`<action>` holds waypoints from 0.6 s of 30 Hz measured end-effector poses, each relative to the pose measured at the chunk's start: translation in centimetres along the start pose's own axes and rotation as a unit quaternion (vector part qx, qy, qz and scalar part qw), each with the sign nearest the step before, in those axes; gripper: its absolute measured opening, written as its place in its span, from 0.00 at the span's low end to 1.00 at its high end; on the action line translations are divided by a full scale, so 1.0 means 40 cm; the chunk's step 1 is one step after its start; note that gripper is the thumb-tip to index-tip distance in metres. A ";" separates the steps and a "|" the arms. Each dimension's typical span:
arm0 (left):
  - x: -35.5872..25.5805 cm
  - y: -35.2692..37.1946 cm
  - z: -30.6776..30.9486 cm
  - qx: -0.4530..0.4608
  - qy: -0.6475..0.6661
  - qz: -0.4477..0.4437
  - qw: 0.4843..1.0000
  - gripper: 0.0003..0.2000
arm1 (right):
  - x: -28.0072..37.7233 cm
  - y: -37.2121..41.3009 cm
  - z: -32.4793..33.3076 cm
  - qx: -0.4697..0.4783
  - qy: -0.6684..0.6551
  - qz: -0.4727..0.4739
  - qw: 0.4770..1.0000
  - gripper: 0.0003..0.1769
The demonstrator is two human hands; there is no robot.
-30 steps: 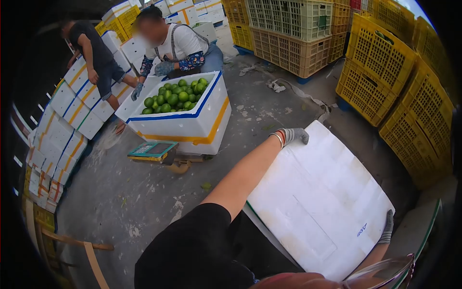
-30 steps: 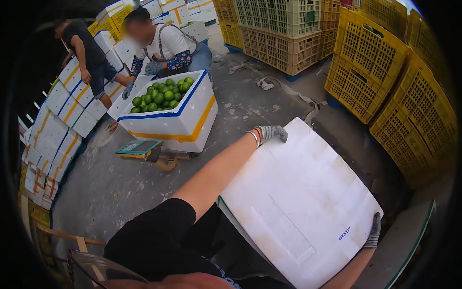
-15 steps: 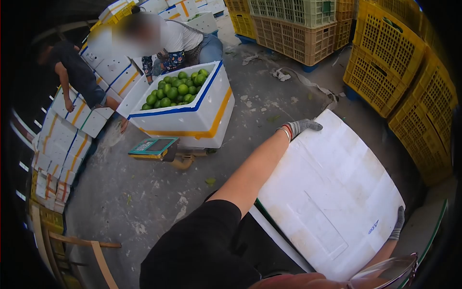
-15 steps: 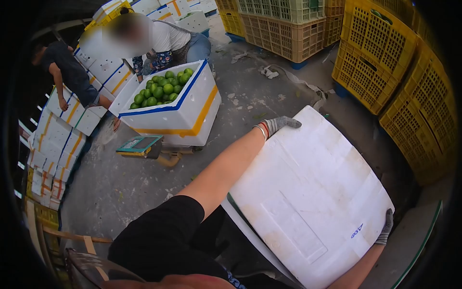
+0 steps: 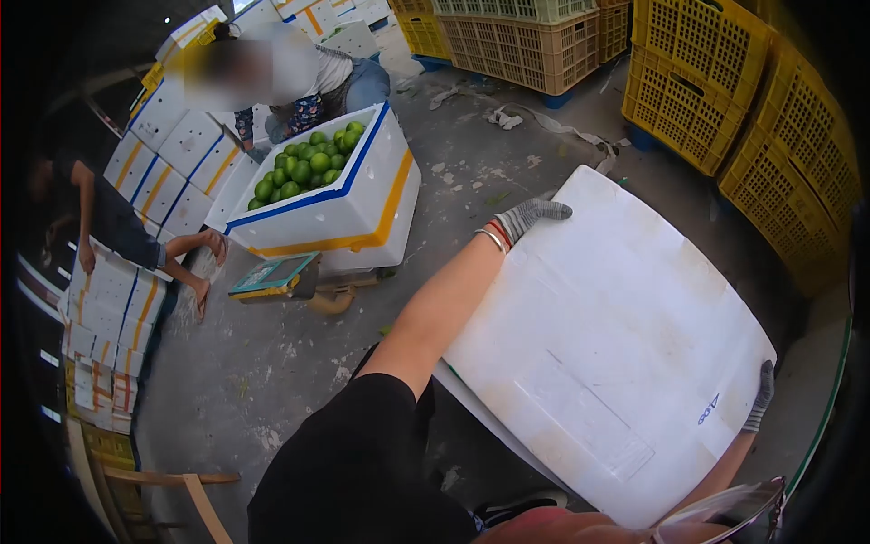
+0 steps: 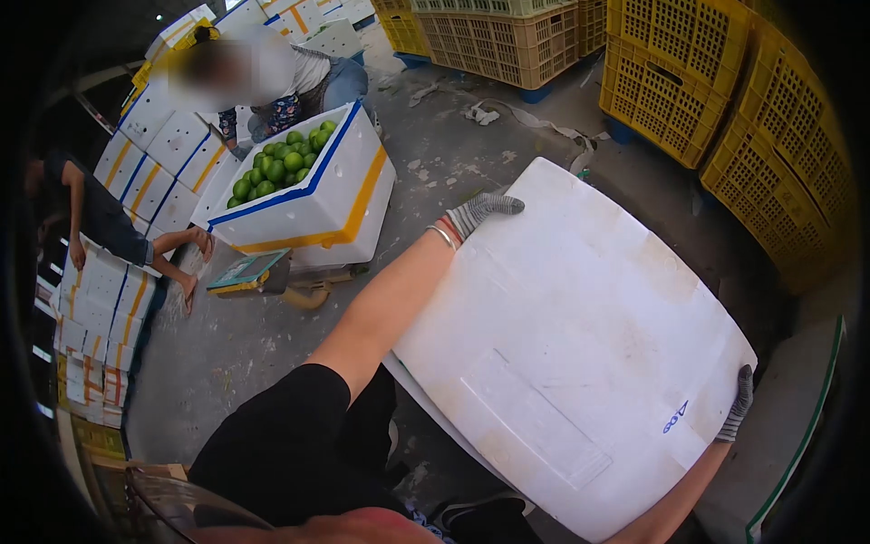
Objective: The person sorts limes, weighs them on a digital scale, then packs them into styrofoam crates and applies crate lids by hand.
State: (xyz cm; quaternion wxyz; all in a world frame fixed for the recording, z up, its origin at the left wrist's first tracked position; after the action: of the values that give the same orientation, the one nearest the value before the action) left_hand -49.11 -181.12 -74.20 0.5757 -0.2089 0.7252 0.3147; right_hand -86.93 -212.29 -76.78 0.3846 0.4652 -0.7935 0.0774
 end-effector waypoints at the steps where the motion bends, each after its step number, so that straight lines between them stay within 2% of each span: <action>1: 0.010 0.009 -0.007 0.006 0.007 0.033 0.999 0.21 | 0.001 0.003 -0.006 0.006 0.009 0.005 1.000 0.29; 3: 0.015 0.005 -0.024 0.026 0.028 0.093 0.995 0.21 | -0.046 -0.063 0.073 0.007 0.006 -0.066 0.998 0.29; 5: 0.052 -0.080 0.007 -0.003 -0.051 0.155 0.987 0.20 | -0.042 -0.169 0.206 0.029 0.001 -0.105 0.994 0.29; 6: 0.070 -0.129 0.027 -0.017 -0.090 0.179 0.980 0.19 | -0.019 -0.181 0.188 0.031 0.017 -0.101 0.994 0.29; 7: 0.094 -0.136 0.012 0.014 -0.028 0.209 0.977 0.18 | -0.017 -0.181 0.146 0.029 0.030 -0.104 0.994 0.30; 9: 0.063 -0.121 0.014 0.000 -0.079 0.106 0.991 0.19 | -0.045 -0.128 0.059 0.020 0.014 -0.130 0.991 0.30; 10: 0.033 -0.087 0.015 -0.008 -0.103 0.054 0.993 0.19 | -0.049 -0.113 0.089 0.006 0.013 -0.109 0.994 0.30; 11: 0.049 -0.045 0.013 -0.019 -0.072 0.136 0.988 0.21 | -0.049 -0.106 0.140 -0.007 0.018 -0.086 0.996 0.31; 13: -0.002 -0.027 0.012 -0.010 -0.046 0.005 0.999 0.21 | 0.002 -0.075 0.186 -0.031 0.047 -0.015 0.998 0.31; 14: -0.015 -0.016 0.020 -0.008 -0.037 -0.053 0.998 0.22 | 0.012 -0.044 0.121 -0.021 0.043 -0.003 0.999 0.31; 16: -0.038 0.043 0.003 0.005 0.026 -0.032 0.999 0.21 | 0.006 0.060 -0.028 -0.018 0.026 0.001 1.000 0.30; 17: -0.047 0.059 -0.006 0.011 0.056 -0.021 0.998 0.20 | -0.022 0.049 0.018 -0.035 0.030 -0.025 0.999 0.30; 18: -0.005 0.039 0.002 0.005 0.019 0.041 0.999 0.20 | -0.034 0.014 0.093 -0.046 0.039 -0.049 0.997 0.31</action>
State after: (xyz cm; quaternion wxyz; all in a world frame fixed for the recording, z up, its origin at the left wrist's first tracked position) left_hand -50.04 -179.96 -73.66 0.5498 -0.1818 0.7454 0.3301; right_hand -89.00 -212.84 -80.16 0.4397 0.4816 -0.7570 0.0401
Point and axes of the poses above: each hand's wrist, its own y-axis away from the middle knuckle, its own z-axis out of the back of the hand, x = y × z, the point moved 10 cm from there along -y, towards the middle knuckle, and after that the axes turned 6 degrees about -y, right-handed, at the moved point
